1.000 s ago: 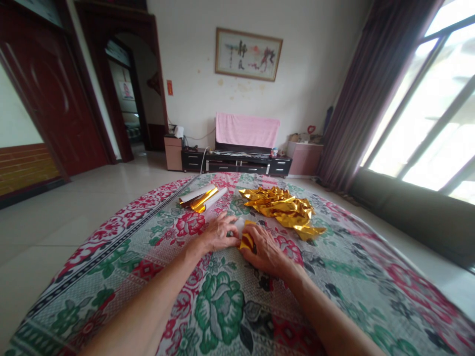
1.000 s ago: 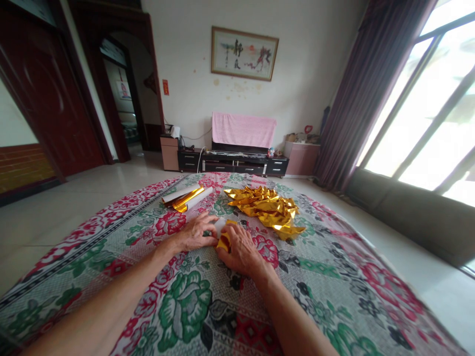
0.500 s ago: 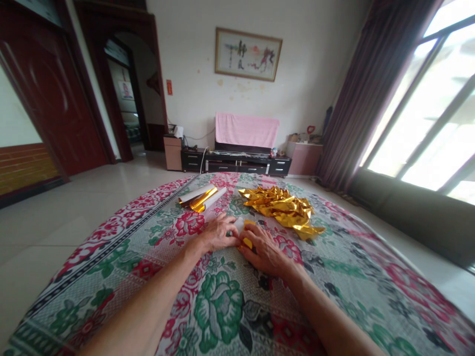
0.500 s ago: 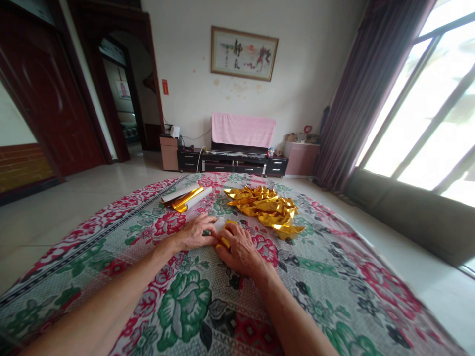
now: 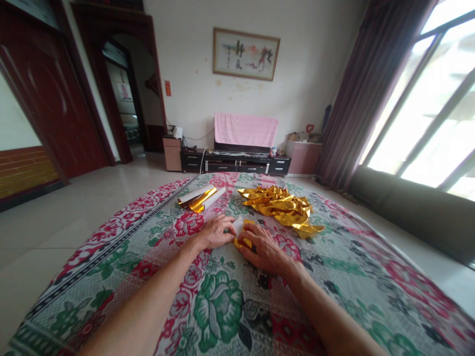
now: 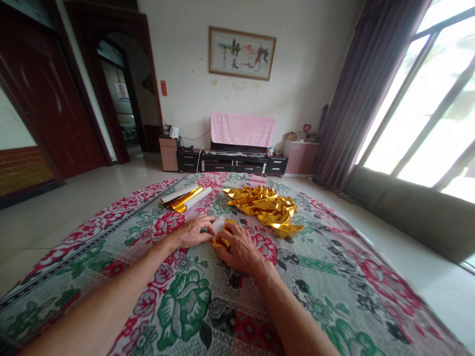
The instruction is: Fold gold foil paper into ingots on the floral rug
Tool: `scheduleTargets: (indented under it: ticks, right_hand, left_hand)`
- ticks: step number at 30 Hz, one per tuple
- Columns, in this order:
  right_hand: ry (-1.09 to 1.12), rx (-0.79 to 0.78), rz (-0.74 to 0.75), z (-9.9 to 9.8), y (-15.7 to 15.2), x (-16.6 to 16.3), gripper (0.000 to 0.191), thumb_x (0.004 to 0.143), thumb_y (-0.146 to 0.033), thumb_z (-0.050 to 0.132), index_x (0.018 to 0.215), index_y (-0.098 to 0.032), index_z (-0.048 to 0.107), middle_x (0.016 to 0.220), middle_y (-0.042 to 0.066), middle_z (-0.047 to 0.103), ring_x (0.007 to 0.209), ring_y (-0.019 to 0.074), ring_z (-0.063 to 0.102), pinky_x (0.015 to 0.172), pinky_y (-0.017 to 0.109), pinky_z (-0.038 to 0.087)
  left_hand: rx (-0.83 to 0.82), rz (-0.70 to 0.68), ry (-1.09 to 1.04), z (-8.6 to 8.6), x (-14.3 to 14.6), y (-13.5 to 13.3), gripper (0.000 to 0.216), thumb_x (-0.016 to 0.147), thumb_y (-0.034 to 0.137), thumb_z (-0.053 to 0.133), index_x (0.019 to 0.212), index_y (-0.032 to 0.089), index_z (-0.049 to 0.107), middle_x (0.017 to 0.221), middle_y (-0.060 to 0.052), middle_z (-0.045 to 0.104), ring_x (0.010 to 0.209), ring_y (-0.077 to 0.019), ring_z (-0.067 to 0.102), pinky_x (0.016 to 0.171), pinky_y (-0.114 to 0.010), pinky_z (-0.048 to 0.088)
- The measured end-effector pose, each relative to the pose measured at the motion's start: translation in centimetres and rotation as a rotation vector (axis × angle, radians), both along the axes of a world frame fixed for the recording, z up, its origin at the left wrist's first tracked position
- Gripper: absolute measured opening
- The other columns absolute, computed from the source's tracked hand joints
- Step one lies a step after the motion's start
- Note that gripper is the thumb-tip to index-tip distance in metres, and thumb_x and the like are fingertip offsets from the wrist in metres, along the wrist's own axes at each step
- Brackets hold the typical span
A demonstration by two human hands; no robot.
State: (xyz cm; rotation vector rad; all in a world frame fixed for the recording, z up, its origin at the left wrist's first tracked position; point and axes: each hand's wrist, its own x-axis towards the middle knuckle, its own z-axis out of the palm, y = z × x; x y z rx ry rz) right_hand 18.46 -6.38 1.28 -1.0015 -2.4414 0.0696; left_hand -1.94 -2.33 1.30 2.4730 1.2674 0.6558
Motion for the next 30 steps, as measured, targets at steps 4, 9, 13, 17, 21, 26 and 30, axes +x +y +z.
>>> scheduleTargets:
  ticks: [4, 9, 13, 17, 21, 26, 30]
  right_hand:
    - [0.005, 0.000, 0.006, 0.1, 0.0, 0.0, 0.018, 0.082, -0.032, 0.051, 0.098, -0.025, 0.055, 0.114, 0.006, 0.046, 0.103, 0.0209, 0.046, 0.090, 0.041, 0.041]
    - [0.010, -0.005, 0.004, 0.1, 0.0, 0.0, 0.017, 0.082, -0.032, 0.051, 0.097, -0.024, 0.055, 0.114, 0.007, 0.046, 0.104, 0.0209, 0.046, 0.090, 0.040, 0.040]
    - [0.013, -0.006, 0.001, 0.0, 0.0, -0.1, 0.017, 0.082, -0.032, 0.051, 0.096, -0.024, 0.055, 0.113, 0.006, 0.047, 0.104, 0.0206, 0.045, 0.090, 0.040, 0.040]
    - [0.013, -0.008, 0.001, -0.1, 0.1, 0.0, 0.017, 0.082, -0.032, 0.051, 0.096, -0.024, 0.055, 0.113, 0.006, 0.047, 0.103, 0.0200, 0.045, 0.090, 0.039, 0.040]
    - [0.025, 0.006, 0.009, -0.1, 0.1, 0.0, 0.019, 0.082, -0.031, 0.051, 0.099, -0.024, 0.055, 0.113, 0.007, 0.047, 0.103, 0.0201, 0.045, 0.090, 0.039, 0.040]
    - [0.029, 0.008, 0.017, 0.2, -0.1, 0.0, 0.018, 0.081, -0.029, 0.051, 0.097, -0.023, 0.056, 0.110, 0.007, 0.049, 0.103, 0.0200, 0.046, 0.091, 0.039, 0.039]
    - [0.027, 0.003, 0.007, 0.3, -0.1, -0.1, 0.017, 0.081, -0.029, 0.052, 0.096, -0.023, 0.057, 0.111, 0.007, 0.049, 0.104, 0.0200, 0.046, 0.091, 0.038, 0.039]
  left_hand:
    - [-0.004, -0.003, -0.030, -0.2, -0.1, 0.3, 0.013, 0.073, 0.021, 0.058, 0.081, 0.020, 0.067, 0.124, -0.004, 0.054, 0.116, -0.0191, 0.045, 0.103, -0.034, 0.031]
    - [-0.019, 0.019, -0.049, -0.4, 0.0, 0.6, 0.014, 0.070, 0.018, 0.057, 0.080, 0.019, 0.067, 0.123, -0.005, 0.055, 0.115, -0.0190, 0.047, 0.103, -0.032, 0.031]
    - [-0.053, 0.034, -0.087, -0.7, -0.2, 0.8, 0.026, 0.069, 0.009, 0.049, 0.083, 0.020, 0.067, 0.124, -0.003, 0.055, 0.119, -0.0184, 0.044, 0.106, -0.035, 0.028]
    - [-0.054, 0.049, -0.082, -0.3, -0.1, 0.2, 0.021, 0.071, 0.015, 0.051, 0.084, 0.020, 0.067, 0.123, -0.003, 0.055, 0.119, -0.0202, 0.043, 0.105, -0.035, 0.030]
    - [0.046, 0.061, -0.030, 0.2, 0.5, -0.7, 0.016, 0.070, 0.030, 0.061, 0.081, 0.019, 0.066, 0.117, -0.006, 0.058, 0.112, -0.0219, 0.047, 0.102, -0.035, 0.033]
    - [0.122, 0.096, 0.018, -0.1, 0.9, -0.8, 0.022, 0.066, 0.036, 0.065, 0.083, 0.022, 0.063, 0.109, -0.004, 0.059, 0.106, -0.0236, 0.048, 0.094, -0.037, 0.039]
    - [0.145, 0.070, 0.054, -0.3, 0.8, -0.8, 0.027, 0.067, 0.041, 0.063, 0.086, 0.021, 0.062, 0.107, -0.005, 0.058, 0.103, -0.0236, 0.049, 0.091, -0.038, 0.041]
